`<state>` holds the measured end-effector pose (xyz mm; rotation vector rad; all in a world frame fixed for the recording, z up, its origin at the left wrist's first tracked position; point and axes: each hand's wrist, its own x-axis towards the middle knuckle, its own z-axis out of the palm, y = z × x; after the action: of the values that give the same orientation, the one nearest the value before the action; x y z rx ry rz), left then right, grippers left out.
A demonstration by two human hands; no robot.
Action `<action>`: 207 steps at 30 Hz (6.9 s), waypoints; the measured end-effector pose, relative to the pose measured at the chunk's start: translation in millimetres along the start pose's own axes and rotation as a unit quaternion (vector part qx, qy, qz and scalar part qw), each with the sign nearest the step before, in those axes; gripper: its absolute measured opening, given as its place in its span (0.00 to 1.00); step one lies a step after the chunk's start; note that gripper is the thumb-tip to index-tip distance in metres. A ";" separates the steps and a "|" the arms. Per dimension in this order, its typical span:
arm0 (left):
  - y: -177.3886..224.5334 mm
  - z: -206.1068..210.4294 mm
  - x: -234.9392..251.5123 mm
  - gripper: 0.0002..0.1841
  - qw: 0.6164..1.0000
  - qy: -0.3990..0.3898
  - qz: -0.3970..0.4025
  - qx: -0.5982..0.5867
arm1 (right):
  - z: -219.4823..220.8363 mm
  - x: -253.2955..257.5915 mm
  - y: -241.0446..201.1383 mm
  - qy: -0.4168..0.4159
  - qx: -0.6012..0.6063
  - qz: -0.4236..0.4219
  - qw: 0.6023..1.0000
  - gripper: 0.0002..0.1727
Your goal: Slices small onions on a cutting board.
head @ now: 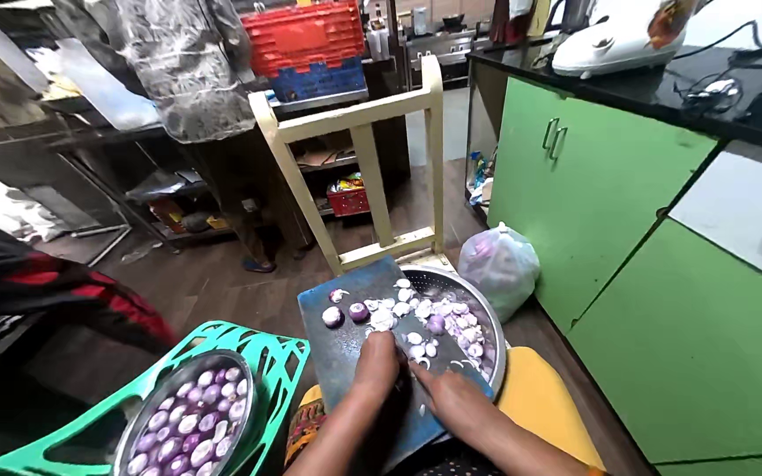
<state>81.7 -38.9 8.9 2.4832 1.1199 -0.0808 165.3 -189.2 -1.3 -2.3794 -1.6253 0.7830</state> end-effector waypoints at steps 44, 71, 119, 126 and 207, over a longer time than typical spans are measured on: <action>1.5 2.5 0.7 0.08 1.000 -0.012 -0.014 0.009 | -10.7 -3.5 -6.9 -0.002 0.011 -0.009 1.000 0.34; 0.3 -0.9 2.1 0.09 1.000 -0.008 -0.010 0.015 | -6.1 12.4 -4.9 0.000 -0.003 -0.007 1.000 0.34; -15.6 -0.7 3.2 0.09 0.999 -0.010 -0.006 -0.036 | 0.5 -33.7 20.9 -0.022 0.036 0.002 0.999 0.38; -32.8 13.4 -2.1 0.22 0.995 0.043 0.012 -0.093 | -2.3 -20.1 27.4 0.040 0.071 0.012 0.997 0.38; 8.9 -7.4 17.8 0.08 0.996 -0.048 0.029 0.064 | -9.2 -7.8 3.0 0.004 0.023 -0.011 1.000 0.39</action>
<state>99.4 -28.7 14.9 2.5929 1.0306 -0.2603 170.2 -196.0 7.8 -2.3272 -1.6092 0.7982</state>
